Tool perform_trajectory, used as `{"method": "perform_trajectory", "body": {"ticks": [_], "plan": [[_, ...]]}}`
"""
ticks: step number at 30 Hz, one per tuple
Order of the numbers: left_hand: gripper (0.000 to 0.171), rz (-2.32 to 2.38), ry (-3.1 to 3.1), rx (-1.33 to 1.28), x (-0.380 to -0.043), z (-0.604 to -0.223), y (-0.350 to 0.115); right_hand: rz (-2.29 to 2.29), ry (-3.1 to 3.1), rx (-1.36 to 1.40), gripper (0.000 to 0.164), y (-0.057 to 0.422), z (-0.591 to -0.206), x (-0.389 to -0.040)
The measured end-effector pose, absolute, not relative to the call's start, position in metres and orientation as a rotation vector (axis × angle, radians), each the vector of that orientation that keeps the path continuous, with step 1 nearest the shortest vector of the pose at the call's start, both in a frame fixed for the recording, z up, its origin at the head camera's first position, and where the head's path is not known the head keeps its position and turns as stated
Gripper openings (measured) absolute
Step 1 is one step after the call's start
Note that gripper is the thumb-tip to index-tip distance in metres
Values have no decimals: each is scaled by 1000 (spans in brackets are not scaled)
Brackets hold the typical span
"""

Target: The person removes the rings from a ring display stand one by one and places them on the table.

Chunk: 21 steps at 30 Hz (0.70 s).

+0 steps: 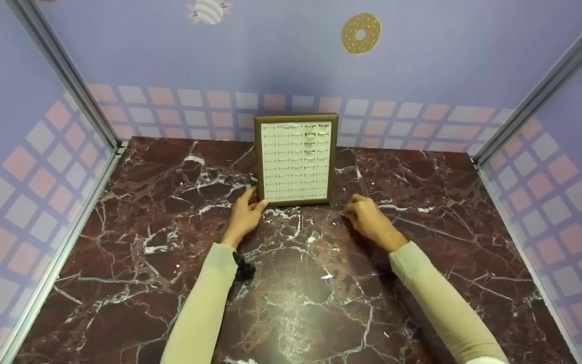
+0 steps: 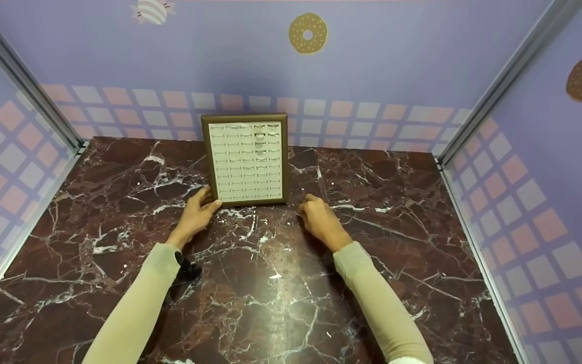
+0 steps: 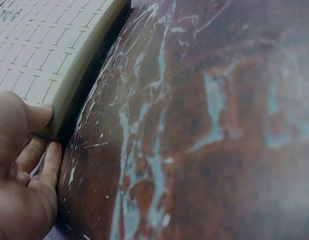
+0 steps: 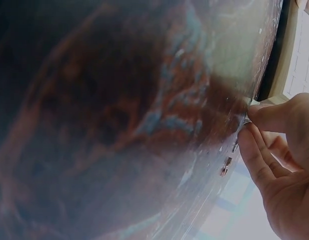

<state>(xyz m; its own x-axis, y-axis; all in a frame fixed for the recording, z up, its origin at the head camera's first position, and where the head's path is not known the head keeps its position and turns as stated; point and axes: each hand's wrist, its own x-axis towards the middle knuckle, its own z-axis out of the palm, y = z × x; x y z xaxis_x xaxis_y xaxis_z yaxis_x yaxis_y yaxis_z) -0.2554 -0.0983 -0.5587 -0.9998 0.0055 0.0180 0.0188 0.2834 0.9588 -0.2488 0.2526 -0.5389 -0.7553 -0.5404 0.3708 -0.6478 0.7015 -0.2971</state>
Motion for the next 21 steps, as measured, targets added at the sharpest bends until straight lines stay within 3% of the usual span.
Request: {"method": "perform_trajectory", "body": {"ticks": [9,15,21], "plan": [[57,-1869,-2509,-22,-256,-560,-99,643,-2628,957,13,249,-531,-253],[57,-1861,-2519,-27,-257,-559,-98,704,-2614,912,18,243,-512,-262],[56,-1870,-2521,-29,-255,-558,-98,745,-2598,822,14,232,-491,-274]]}}
